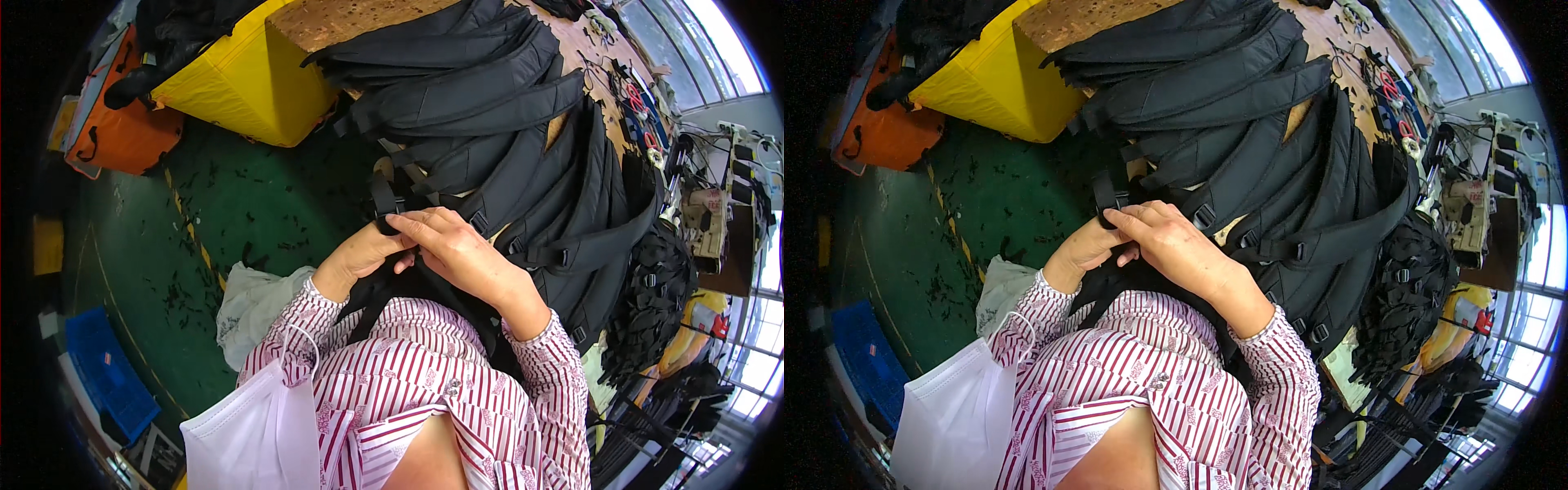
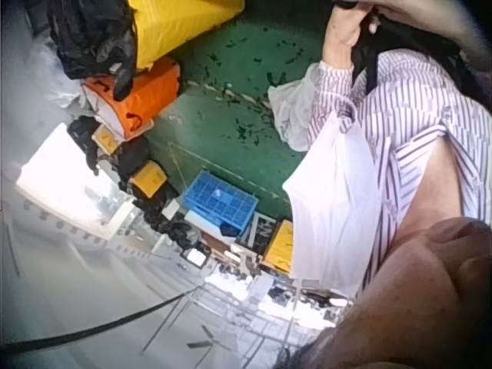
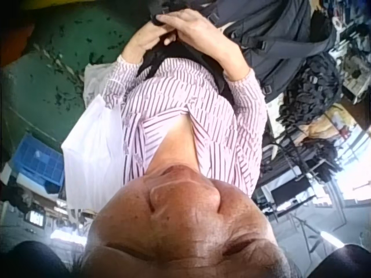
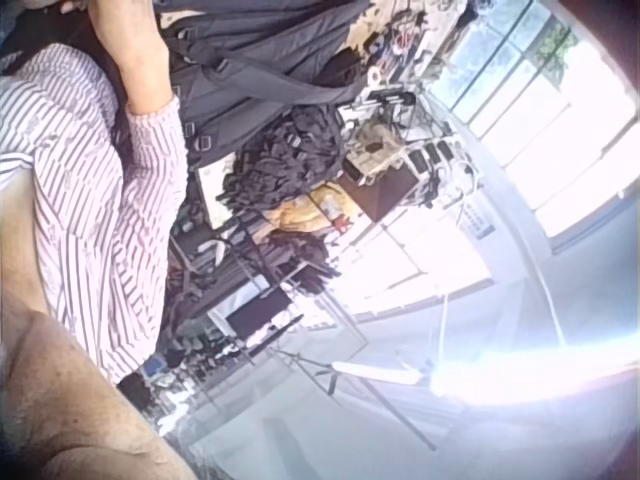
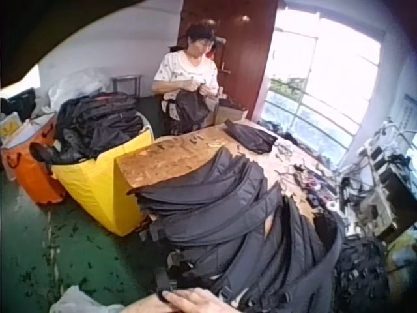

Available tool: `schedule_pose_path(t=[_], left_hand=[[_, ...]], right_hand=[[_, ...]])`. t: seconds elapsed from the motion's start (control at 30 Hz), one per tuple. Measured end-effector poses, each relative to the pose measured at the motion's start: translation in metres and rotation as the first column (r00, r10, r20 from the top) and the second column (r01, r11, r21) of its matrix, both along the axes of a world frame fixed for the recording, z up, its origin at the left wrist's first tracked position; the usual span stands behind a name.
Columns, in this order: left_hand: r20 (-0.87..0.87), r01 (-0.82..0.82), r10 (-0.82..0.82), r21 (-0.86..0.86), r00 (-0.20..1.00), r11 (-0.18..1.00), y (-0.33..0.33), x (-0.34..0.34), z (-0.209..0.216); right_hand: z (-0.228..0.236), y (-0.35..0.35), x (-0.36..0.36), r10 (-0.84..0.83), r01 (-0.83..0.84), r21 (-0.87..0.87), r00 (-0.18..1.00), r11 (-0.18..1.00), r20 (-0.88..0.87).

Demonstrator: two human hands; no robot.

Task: The person threads nylon webbing through plastic buckles on black backpack straps, pulling the webbing tight and stacking the finished straps on a workbench.

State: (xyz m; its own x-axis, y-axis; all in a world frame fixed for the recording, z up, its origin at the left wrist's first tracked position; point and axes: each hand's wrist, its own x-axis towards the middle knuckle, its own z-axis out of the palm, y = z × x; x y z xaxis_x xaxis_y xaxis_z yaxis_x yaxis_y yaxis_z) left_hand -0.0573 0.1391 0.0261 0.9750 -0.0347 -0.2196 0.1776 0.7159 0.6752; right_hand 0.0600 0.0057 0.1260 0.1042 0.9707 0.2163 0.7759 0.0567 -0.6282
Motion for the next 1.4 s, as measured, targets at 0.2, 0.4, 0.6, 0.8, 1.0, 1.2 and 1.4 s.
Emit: schedule_pose_path(t=[0.2,0.4,0.6,0.8,1.0,1.2,1.4], left_hand=[[-0.086,-0.206,0.21,0.059,0.974,0.977,0.013,0.001,-0.006],[-0.079,-0.3,0.306,0.075,0.949,0.951,0.018,0.009,-0.004],[-0.084,-0.312,0.325,0.138,0.942,0.94,0.018,0.013,0.003],[-0.11,-0.319,0.328,0.091,0.938,0.943,0.021,0.019,0.0],[-0.051,-0.357,0.365,0.122,0.93,0.926,0.025,0.025,-0.009],[-0.121,-0.355,0.369,0.12,0.922,0.927,0.025,0.038,-0.007],[-0.111,-0.328,0.339,0.105,0.934,0.939,0.019,0.049,-0.004]], right_hand=[[-0.015,0.008,0.029,-0.215,0.214,0.013,0.972,0.977,0.098],[-0.039,0.021,0.046,-0.285,0.297,0.027,0.878,0.954,0.385],[-0.058,0.03,0.05,-0.165,0.268,-0.076,0.768,0.96,0.618],[-0.055,0.034,0.056,-0.292,0.312,-0.017,0.905,0.95,0.31],[-0.04,0.029,0.071,-0.45,0.391,-0.235,0.84,0.89,-0.303],[-0.046,0.028,0.085,-0.43,0.301,-0.309,0.688,0.902,-0.584],[-0.056,0.028,0.091,-0.402,0.248,-0.317,0.604,0.915,-0.688]])
